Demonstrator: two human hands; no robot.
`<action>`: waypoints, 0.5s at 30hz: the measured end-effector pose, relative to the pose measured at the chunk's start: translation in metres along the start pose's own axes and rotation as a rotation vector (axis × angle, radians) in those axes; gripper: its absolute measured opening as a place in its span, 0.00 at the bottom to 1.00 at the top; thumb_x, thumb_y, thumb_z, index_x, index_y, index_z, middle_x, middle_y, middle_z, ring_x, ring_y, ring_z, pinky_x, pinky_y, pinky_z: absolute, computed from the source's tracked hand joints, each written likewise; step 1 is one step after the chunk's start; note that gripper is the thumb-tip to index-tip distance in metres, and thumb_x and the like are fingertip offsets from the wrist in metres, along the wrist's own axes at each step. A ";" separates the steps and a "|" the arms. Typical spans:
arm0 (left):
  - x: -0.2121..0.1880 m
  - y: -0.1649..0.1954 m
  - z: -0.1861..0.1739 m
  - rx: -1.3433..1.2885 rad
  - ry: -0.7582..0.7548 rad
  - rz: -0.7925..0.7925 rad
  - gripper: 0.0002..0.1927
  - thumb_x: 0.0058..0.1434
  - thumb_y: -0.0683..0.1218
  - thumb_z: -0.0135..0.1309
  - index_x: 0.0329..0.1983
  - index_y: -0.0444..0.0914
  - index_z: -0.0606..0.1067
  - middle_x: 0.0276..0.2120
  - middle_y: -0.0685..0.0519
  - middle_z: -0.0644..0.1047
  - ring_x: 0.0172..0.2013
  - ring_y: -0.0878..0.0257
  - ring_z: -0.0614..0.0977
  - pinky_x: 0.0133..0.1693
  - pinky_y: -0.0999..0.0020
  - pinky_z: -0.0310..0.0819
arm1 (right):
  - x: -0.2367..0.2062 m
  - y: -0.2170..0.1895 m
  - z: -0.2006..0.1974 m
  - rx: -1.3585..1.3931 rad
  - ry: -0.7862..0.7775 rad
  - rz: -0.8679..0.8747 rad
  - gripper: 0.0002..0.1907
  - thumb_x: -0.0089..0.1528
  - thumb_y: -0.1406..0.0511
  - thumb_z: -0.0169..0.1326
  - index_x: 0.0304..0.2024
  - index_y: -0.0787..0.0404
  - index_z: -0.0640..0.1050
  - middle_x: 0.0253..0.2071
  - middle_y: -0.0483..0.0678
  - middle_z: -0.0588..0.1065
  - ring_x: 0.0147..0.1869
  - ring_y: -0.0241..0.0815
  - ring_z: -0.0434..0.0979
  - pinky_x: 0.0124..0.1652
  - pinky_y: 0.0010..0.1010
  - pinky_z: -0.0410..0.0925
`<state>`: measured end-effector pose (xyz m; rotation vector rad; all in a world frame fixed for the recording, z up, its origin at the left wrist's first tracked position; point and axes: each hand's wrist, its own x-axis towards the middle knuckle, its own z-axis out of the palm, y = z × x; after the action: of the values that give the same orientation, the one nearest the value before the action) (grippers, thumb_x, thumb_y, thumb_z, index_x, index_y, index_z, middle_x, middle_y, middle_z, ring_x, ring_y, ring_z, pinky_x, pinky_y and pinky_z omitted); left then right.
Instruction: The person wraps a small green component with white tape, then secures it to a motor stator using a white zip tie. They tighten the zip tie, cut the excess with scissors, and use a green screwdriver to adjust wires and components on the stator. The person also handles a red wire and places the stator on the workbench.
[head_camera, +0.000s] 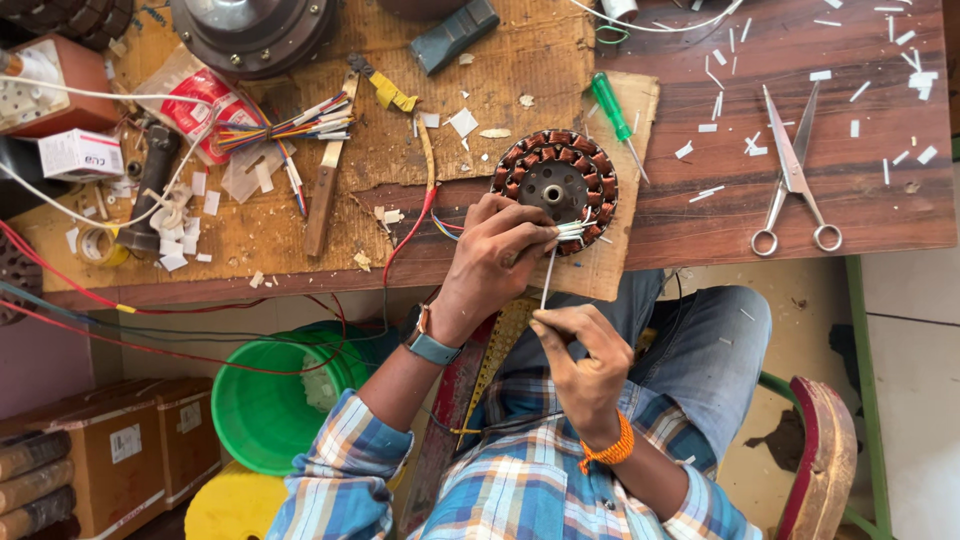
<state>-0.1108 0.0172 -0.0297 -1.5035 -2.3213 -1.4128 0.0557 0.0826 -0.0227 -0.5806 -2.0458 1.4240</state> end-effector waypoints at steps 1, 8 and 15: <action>0.001 0.000 0.000 -0.003 0.004 0.008 0.08 0.56 0.41 0.66 0.39 0.40 0.81 0.44 0.57 0.81 0.48 0.56 0.77 0.52 0.61 0.69 | 0.001 0.002 0.002 -0.011 0.008 -0.001 0.08 0.58 0.74 0.65 0.40 0.65 0.82 0.35 0.47 0.80 0.36 0.35 0.80 0.37 0.24 0.72; 0.002 -0.001 -0.003 0.004 -0.011 -0.002 0.09 0.57 0.41 0.66 0.40 0.41 0.82 0.43 0.56 0.81 0.47 0.55 0.77 0.52 0.61 0.70 | 0.005 0.016 0.020 -0.013 0.047 0.018 0.09 0.57 0.75 0.63 0.41 0.65 0.82 0.39 0.49 0.81 0.40 0.37 0.82 0.40 0.25 0.73; 0.004 -0.003 -0.005 -0.025 -0.009 -0.023 0.09 0.55 0.40 0.66 0.39 0.41 0.82 0.43 0.56 0.81 0.45 0.55 0.77 0.51 0.62 0.72 | 0.023 0.013 0.018 0.052 0.064 0.250 0.09 0.59 0.76 0.60 0.43 0.65 0.82 0.35 0.50 0.82 0.29 0.39 0.79 0.30 0.26 0.71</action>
<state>-0.1171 0.0161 -0.0270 -1.4976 -2.3429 -1.4483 0.0268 0.0896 -0.0349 -0.8735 -1.9321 1.5721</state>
